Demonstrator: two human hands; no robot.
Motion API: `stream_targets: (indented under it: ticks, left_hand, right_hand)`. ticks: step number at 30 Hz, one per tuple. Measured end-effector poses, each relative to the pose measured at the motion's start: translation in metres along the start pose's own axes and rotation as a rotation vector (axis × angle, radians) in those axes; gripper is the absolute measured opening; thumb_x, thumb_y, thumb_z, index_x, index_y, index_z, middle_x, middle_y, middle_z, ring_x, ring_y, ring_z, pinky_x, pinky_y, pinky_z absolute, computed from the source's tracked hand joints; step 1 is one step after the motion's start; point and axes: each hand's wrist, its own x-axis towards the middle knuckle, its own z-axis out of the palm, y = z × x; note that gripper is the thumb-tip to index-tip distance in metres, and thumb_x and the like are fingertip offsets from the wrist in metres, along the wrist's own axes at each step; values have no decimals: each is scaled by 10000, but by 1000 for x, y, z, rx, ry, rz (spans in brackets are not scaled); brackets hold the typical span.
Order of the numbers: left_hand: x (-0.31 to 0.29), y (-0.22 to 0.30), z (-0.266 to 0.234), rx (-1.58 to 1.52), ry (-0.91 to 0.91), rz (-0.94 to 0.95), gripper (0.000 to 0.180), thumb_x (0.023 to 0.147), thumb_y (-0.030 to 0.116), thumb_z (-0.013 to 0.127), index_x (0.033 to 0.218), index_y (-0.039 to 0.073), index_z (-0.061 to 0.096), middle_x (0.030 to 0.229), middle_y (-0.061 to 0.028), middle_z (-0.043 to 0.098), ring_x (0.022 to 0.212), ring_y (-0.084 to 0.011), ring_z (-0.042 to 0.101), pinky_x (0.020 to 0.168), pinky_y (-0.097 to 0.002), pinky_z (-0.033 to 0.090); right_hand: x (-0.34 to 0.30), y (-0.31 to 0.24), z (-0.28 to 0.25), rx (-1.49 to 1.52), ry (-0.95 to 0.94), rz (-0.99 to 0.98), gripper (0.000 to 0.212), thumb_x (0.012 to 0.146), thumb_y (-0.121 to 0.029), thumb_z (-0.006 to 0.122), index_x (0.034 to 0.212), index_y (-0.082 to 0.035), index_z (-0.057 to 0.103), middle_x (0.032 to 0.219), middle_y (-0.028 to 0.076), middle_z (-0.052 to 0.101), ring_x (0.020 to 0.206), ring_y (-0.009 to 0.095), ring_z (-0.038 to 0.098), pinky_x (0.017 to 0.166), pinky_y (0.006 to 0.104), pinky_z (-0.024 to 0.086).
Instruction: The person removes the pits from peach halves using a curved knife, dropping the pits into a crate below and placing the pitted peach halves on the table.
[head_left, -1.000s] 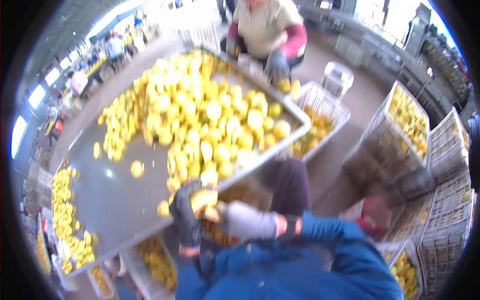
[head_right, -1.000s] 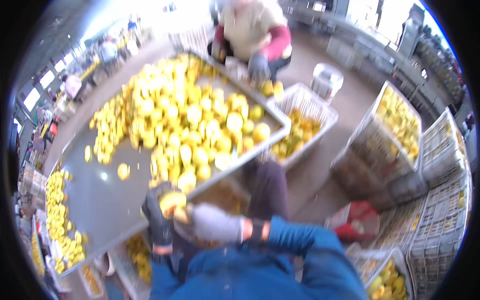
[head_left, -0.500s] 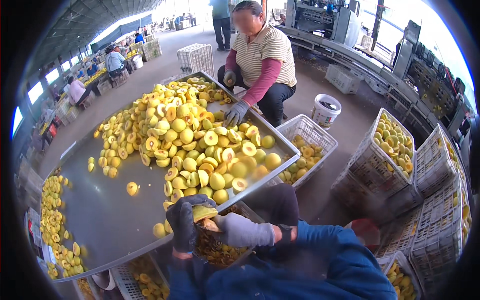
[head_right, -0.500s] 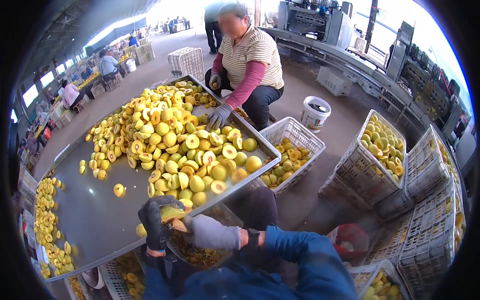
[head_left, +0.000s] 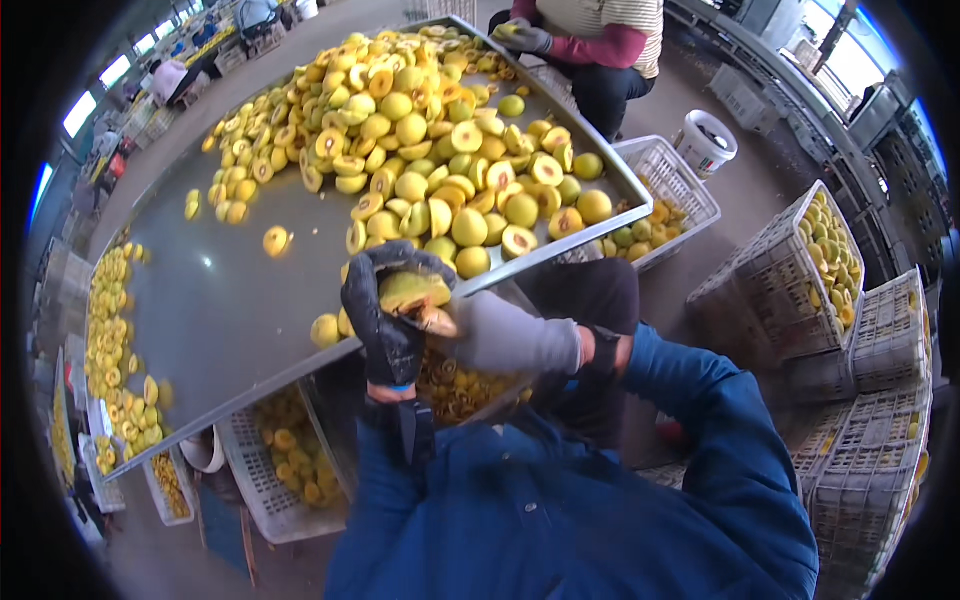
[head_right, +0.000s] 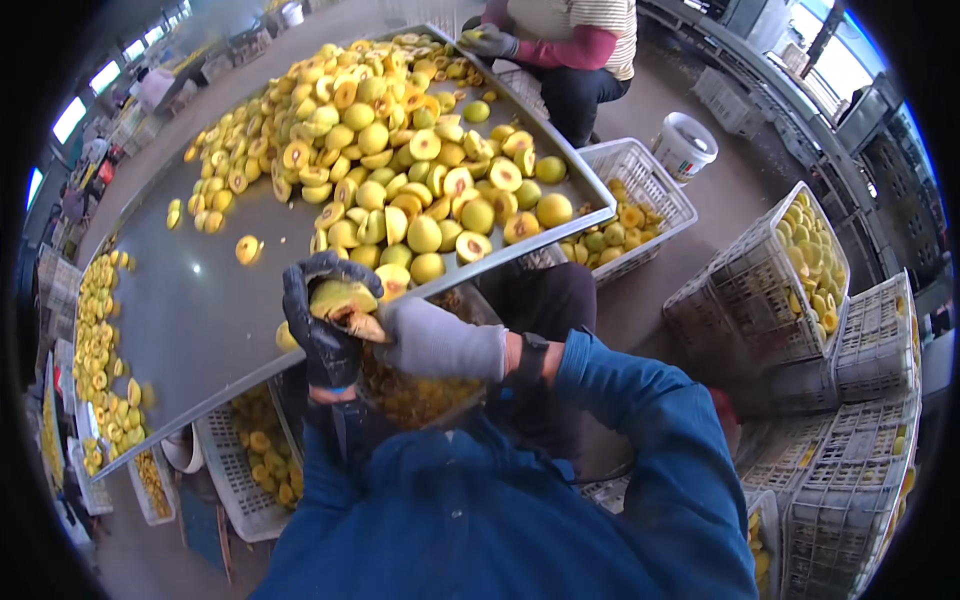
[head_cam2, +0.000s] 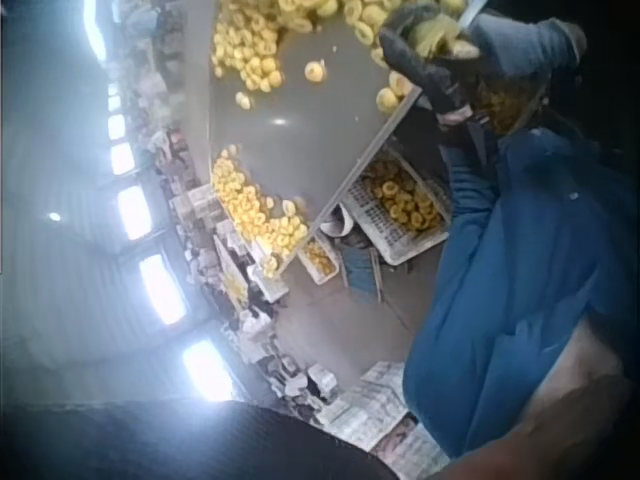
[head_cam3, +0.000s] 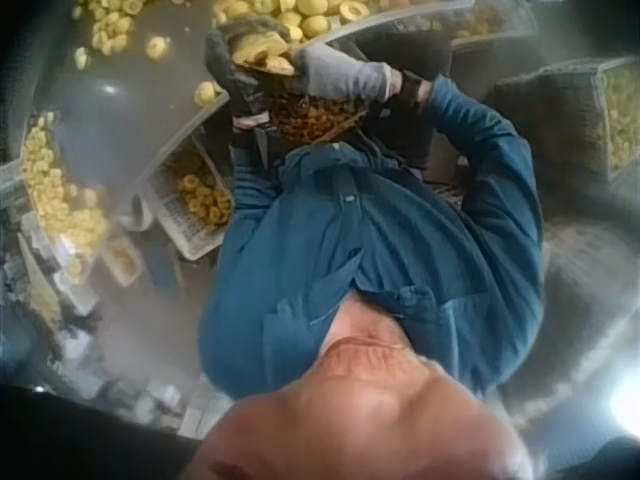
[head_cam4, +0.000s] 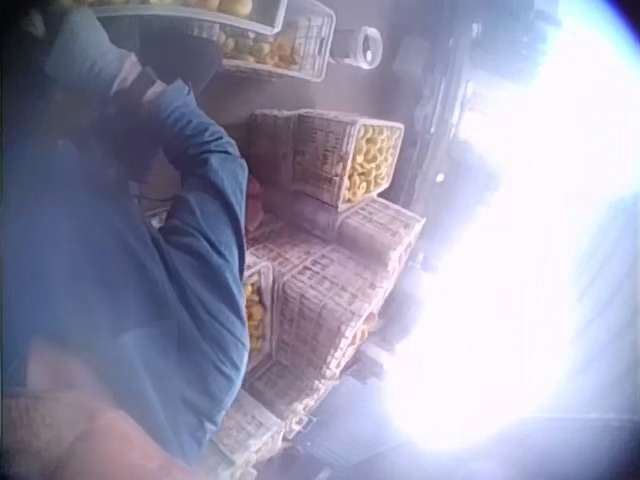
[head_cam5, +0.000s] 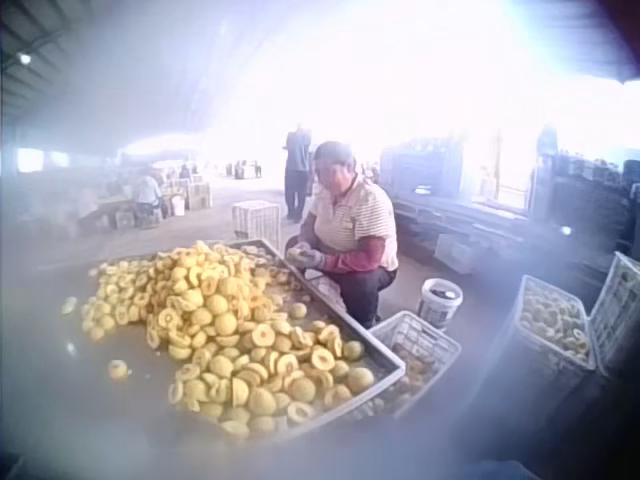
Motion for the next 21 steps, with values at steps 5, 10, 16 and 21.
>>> stream_targets:
  ticks: [5,10,16,21]
  left_hand:
    - [-12,-24,-16,-136,28,-52,438,1017,420,379,1095,35,573,936,-116,639,851,-267,632,805,-422,539]
    - [-19,-23,-19,-408,67,-203,423,1013,411,397,1071,37,586,951,-113,635,873,-267,628,808,-424,543]
    - [-13,-21,-54,792,-343,304,385,1013,294,403,1086,-45,571,911,-122,663,812,-206,649,810,-332,529]
    - [-35,-22,-27,-99,-60,-16,408,970,228,548,1280,-22,460,1143,-141,596,1030,-237,609,896,-390,540]
  right_hand:
    - [-13,-18,-5,-271,-127,146,189,779,-170,660,813,6,602,739,210,621,691,394,626,599,428,482]
    - [-20,-10,3,46,-108,203,274,769,-240,664,860,-5,556,676,167,574,675,364,623,582,436,485]
    - [-32,7,7,107,-273,-148,195,730,-249,636,705,-84,534,624,117,515,602,327,575,546,425,461]
    - [-29,-1,37,-373,-145,135,253,791,-180,667,921,-28,512,686,186,636,650,372,649,576,461,517]
